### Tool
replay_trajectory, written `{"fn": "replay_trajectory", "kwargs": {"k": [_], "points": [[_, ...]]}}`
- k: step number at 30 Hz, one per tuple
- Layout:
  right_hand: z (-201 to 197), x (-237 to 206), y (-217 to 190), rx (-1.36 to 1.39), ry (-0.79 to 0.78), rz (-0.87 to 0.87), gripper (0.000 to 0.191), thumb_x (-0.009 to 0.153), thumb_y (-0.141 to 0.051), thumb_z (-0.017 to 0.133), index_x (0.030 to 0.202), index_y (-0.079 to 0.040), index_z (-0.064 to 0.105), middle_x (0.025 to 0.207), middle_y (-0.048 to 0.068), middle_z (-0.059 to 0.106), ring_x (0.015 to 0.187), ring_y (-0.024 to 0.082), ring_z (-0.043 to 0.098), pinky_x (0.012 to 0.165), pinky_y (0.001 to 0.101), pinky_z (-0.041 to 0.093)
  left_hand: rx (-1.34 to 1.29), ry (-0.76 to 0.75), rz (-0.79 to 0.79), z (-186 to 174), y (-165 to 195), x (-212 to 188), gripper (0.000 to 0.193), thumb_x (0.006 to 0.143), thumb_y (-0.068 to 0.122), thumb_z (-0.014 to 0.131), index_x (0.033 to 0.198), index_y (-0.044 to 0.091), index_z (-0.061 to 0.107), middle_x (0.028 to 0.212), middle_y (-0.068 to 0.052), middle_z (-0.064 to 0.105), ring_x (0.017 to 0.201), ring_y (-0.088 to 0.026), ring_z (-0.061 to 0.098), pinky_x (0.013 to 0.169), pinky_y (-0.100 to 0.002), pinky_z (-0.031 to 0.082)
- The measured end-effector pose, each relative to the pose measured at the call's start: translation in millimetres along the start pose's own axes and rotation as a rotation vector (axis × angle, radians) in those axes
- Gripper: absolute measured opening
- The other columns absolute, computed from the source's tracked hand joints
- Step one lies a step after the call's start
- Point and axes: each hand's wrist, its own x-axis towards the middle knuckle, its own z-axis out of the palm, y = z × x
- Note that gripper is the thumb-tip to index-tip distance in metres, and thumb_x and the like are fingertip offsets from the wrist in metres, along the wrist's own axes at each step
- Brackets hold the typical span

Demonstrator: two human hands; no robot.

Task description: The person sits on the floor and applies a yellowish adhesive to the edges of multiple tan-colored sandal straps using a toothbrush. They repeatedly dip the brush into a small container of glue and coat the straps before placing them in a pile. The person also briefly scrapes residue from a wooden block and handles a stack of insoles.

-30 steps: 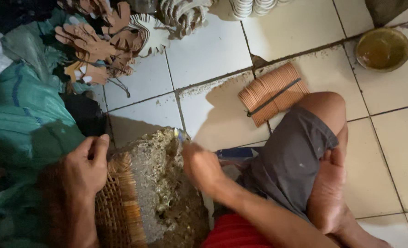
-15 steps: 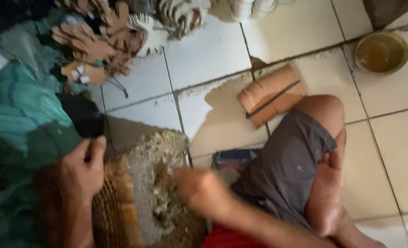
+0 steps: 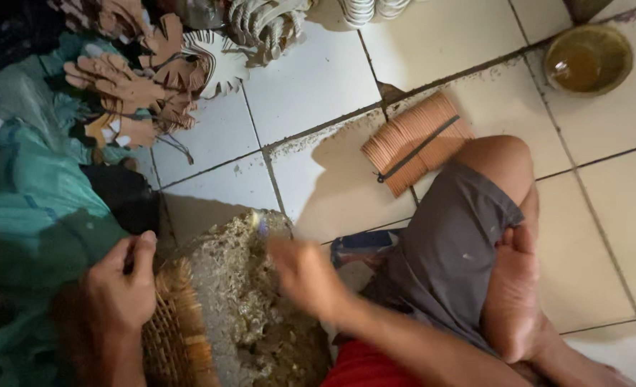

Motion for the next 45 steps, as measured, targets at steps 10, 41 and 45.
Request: {"fn": "replay_trajectory", "kwargs": {"k": [10, 41, 45], "points": [[-2, -1, 49, 0.022, 0.017, -0.056, 0.025, 0.102, -0.017, 0.063, 0.115, 0.002, 0.073, 0.103, 0.018, 0.076, 0.093, 0.028, 0.074, 0.084, 0.0394, 0.056, -0.093, 0.054, 0.079, 3, 0, -2, 0.043, 0.106, 0.047, 0.059, 0.108, 0.007, 0.075, 0.097, -0.021, 0.071, 0.091, -0.042, 0.067, 0.076, -0.049, 0.051], [-14, 4, 25, 1.198, -0.231, 0.344, 0.038, 0.119, -0.036, 0.054, 0.101, -0.004, 0.068, 0.076, 0.006, 0.061, 0.065, 0.017, 0.057, 0.054, 0.0298, 0.048, 0.010, -0.051, 0.085, -14, 12, -5, 0.050, 0.109, 0.050, 0.050, 0.098, 0.005, 0.069, 0.079, -0.026, 0.062, 0.076, -0.050, 0.057, 0.064, -0.057, 0.043], [-42, -40, 30, 0.245, -0.278, -0.393, 0.030, 0.122, -0.032, 0.052, 0.112, -0.009, 0.068, 0.094, 0.001, 0.066, 0.078, 0.016, 0.063, 0.070, 0.0314, 0.056, -0.023, -0.105, 0.014, -17, 15, -2, 0.050, 0.108, 0.051, 0.051, 0.102, 0.006, 0.069, 0.075, -0.025, 0.060, 0.069, -0.045, 0.058, 0.063, -0.055, 0.044]]}}
